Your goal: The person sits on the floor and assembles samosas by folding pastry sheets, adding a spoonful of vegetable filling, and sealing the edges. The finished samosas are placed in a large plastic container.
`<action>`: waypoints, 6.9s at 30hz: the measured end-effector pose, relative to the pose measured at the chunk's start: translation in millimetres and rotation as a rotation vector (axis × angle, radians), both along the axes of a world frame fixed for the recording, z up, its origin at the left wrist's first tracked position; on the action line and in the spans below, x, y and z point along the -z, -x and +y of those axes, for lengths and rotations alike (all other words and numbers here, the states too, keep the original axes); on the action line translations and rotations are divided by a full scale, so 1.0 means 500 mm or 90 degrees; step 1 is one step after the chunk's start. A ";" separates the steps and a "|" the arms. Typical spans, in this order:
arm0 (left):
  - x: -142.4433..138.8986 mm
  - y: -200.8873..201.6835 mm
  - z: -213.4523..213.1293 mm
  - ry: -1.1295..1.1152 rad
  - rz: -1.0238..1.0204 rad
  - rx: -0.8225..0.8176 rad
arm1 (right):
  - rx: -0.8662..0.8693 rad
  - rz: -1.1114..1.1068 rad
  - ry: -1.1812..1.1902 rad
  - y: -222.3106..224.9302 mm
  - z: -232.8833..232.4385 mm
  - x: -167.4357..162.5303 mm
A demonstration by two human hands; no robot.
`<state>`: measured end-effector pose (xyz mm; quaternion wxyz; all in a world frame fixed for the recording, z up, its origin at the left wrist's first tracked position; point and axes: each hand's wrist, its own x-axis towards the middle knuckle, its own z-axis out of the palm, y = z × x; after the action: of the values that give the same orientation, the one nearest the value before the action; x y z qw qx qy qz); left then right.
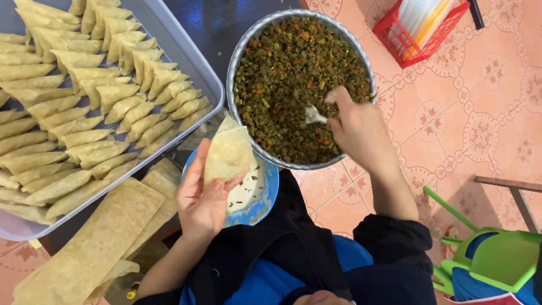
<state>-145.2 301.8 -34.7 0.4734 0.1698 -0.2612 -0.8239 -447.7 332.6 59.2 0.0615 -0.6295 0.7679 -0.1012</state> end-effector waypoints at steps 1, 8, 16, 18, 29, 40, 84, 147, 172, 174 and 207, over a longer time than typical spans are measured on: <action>0.002 -0.001 0.000 -0.003 -0.006 0.005 | 0.003 -0.054 -0.008 0.013 -0.011 0.009; 0.016 0.005 -0.015 -0.042 0.025 0.037 | 0.100 -0.287 -0.067 0.095 0.014 0.042; 0.022 0.031 -0.027 -0.093 0.073 0.076 | 0.159 -0.518 -0.070 0.086 0.009 0.091; 0.019 0.036 -0.029 -0.088 0.068 0.074 | 0.105 -0.528 -0.076 0.085 0.008 0.096; 0.006 0.093 -0.047 -0.129 -0.050 0.123 | 0.164 -0.557 -0.003 0.096 0.055 0.075; -0.008 0.100 -0.044 -0.079 -0.072 0.093 | 0.184 -0.571 -0.097 0.096 0.000 0.088; 0.062 0.165 0.009 -0.191 0.199 0.221 | -0.303 -0.303 0.388 -0.050 0.114 0.092; -0.064 -0.030 -0.022 -0.064 0.128 0.116 | -0.339 -0.278 0.476 -0.189 0.027 0.227; 0.007 -0.025 -0.018 -0.008 0.118 0.025 | -0.564 -0.200 0.118 -0.257 0.023 0.199; 0.002 -0.031 -0.023 0.061 0.059 0.034 | -0.602 -0.284 0.118 -0.250 0.015 0.183; 0.067 -0.055 0.005 -0.088 -0.149 0.160 | -0.607 -0.197 0.281 -0.289 0.021 0.091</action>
<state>-117.7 304.1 -68.0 0.3203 0.2623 -0.2766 -0.8673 -303.0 343.3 13.9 0.0789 -0.8837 0.3399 -0.3121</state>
